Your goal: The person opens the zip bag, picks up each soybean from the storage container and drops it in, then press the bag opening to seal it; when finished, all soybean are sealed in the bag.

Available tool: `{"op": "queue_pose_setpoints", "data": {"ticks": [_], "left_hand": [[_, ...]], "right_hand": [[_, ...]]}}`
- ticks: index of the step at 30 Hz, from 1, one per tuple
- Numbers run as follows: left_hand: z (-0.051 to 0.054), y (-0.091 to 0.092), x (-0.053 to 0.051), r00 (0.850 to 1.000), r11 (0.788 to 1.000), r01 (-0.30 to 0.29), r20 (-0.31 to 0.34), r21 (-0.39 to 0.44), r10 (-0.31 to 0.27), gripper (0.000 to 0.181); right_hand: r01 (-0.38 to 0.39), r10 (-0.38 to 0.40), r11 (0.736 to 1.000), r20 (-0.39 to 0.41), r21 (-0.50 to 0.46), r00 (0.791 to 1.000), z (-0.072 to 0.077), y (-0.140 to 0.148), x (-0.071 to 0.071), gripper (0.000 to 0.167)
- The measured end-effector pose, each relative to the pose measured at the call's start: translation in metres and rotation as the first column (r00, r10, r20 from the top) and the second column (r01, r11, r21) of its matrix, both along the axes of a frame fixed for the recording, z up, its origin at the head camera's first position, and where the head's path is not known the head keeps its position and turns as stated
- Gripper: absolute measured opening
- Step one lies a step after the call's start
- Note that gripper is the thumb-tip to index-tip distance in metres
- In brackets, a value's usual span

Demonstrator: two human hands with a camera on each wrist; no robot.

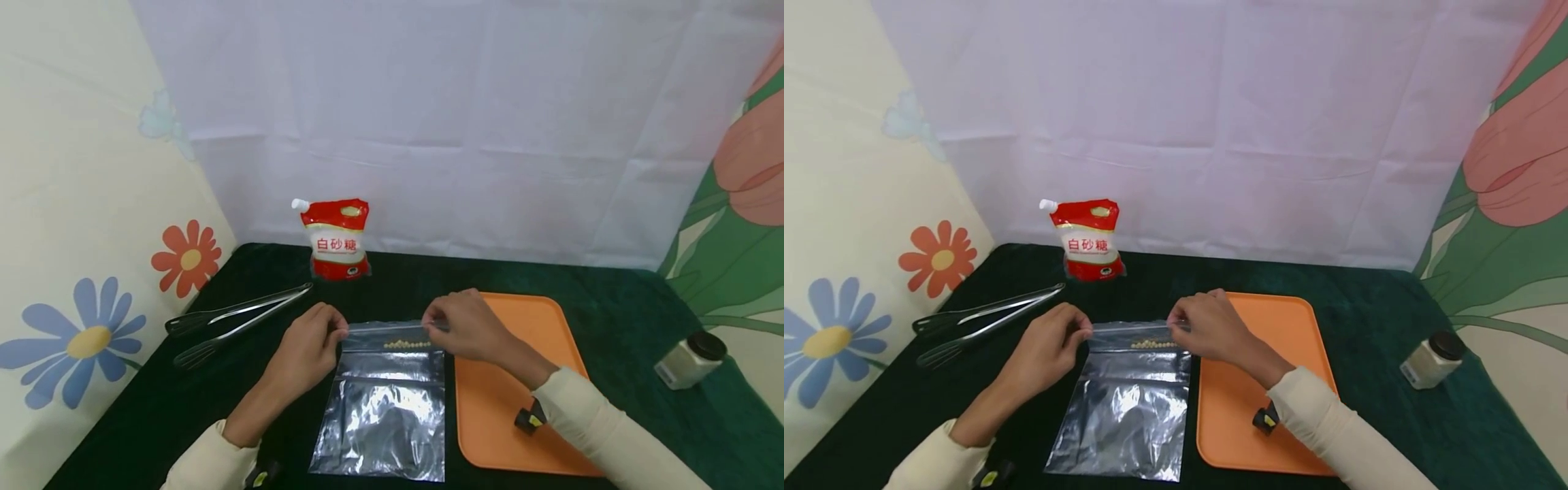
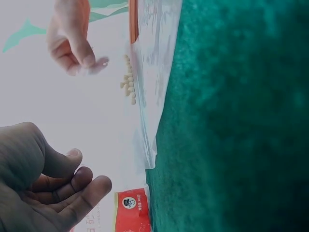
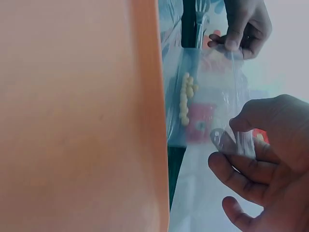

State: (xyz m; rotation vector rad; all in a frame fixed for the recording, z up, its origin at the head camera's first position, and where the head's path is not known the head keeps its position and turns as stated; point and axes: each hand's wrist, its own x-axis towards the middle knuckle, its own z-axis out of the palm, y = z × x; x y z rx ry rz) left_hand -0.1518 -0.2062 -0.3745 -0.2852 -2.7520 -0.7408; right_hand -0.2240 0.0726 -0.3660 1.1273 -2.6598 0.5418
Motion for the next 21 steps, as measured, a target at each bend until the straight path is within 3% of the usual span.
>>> {"op": "queue_pose_setpoints", "data": {"ticks": [8,14,21], "left_hand": [[0.000,0.001,-0.003,1.000,1.000,0.003,0.004,0.011,-0.004,0.009],[0.001,0.001,-0.010,1.000,0.997,0.019,-0.017,0.074,-0.018,0.010],[-0.003,-0.001,-0.016,0.998,0.984,0.038,0.039,0.176,-0.046,0.033]], "right_hand": [[0.049,-0.047,0.999,0.085,-0.024,0.995,-0.003,0.027,0.001,0.004],[0.055,-0.054,0.998,0.065,-0.014,0.996,-0.003,0.033,-0.003,0.010],[0.115,-0.117,0.993,0.051,0.039,0.992,-0.006,0.035,-0.011,0.020]]}}
